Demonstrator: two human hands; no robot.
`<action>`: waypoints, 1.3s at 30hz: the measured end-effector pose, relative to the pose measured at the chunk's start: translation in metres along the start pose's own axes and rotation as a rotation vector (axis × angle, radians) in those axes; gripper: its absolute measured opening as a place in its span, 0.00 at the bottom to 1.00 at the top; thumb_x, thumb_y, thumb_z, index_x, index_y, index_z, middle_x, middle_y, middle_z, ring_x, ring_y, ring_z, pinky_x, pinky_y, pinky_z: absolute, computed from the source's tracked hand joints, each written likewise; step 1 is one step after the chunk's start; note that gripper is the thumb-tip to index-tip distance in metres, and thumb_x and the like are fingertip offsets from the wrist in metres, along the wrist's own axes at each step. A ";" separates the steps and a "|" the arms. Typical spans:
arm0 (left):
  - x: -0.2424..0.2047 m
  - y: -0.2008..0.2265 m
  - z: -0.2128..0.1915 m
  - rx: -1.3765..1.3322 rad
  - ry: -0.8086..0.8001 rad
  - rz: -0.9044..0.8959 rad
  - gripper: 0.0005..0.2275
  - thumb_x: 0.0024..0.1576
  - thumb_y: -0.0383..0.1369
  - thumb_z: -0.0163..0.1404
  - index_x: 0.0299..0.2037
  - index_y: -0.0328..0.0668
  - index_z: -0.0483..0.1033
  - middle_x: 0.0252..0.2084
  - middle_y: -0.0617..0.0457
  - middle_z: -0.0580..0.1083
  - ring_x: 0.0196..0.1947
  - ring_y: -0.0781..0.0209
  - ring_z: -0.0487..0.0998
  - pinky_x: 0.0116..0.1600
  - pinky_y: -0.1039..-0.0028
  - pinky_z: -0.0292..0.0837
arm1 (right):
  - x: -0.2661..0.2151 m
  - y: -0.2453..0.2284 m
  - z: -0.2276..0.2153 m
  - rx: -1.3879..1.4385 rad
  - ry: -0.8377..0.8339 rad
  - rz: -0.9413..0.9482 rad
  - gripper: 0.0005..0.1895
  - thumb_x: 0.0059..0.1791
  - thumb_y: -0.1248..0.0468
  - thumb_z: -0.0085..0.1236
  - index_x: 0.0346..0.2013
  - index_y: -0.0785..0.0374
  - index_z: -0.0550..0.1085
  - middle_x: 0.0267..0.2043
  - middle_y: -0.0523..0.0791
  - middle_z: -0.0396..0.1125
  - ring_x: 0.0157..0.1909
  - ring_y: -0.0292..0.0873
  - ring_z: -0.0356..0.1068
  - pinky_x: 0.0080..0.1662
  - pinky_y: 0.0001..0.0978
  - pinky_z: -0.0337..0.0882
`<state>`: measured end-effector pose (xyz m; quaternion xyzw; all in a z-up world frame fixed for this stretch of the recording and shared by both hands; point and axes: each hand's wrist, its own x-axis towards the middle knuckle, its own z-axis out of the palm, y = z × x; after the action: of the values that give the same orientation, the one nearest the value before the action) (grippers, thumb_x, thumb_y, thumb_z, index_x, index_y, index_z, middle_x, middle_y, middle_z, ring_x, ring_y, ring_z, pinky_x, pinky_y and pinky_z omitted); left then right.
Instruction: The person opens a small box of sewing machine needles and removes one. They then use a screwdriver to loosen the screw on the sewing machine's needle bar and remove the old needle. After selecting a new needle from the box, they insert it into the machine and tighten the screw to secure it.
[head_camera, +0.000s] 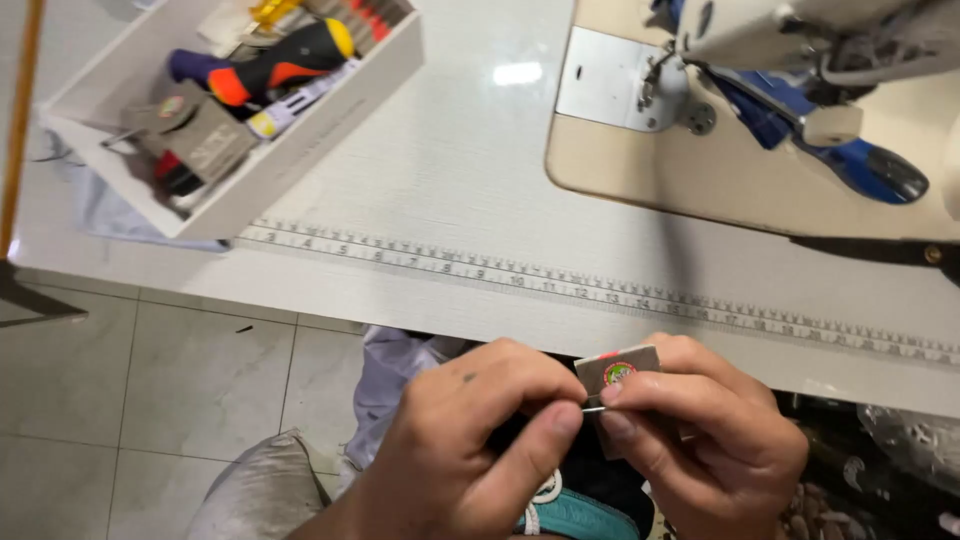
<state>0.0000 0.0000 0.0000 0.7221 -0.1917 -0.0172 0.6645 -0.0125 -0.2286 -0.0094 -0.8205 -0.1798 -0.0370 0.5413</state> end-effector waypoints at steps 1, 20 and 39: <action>-0.001 0.000 0.005 -0.006 -0.009 -0.006 0.07 0.72 0.30 0.48 0.49 0.36 0.78 0.41 0.46 0.82 0.39 0.52 0.84 0.49 0.66 0.81 | -0.004 0.001 -0.001 -0.002 0.005 0.011 0.08 0.52 0.68 0.65 0.46 0.67 0.79 0.40 0.53 0.77 0.38 0.46 0.77 0.44 0.32 0.79; -0.006 -0.006 0.032 0.031 0.120 0.025 0.07 0.71 0.30 0.53 0.45 0.34 0.81 0.40 0.46 0.84 0.35 0.55 0.87 0.45 0.71 0.84 | -0.021 0.012 -0.012 0.060 0.061 0.078 0.09 0.52 0.63 0.64 0.44 0.65 0.81 0.43 0.52 0.79 0.42 0.47 0.80 0.52 0.35 0.83; -0.007 -0.013 0.030 -0.040 0.118 0.008 0.08 0.72 0.31 0.52 0.47 0.34 0.81 0.42 0.45 0.85 0.38 0.55 0.88 0.48 0.72 0.85 | -0.023 0.007 -0.009 0.028 0.054 0.018 0.11 0.52 0.62 0.65 0.47 0.63 0.80 0.45 0.53 0.81 0.42 0.43 0.84 0.54 0.37 0.87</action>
<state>-0.0122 -0.0262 -0.0173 0.7075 -0.1544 0.0242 0.6892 -0.0302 -0.2448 -0.0181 -0.8131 -0.1581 -0.0514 0.5579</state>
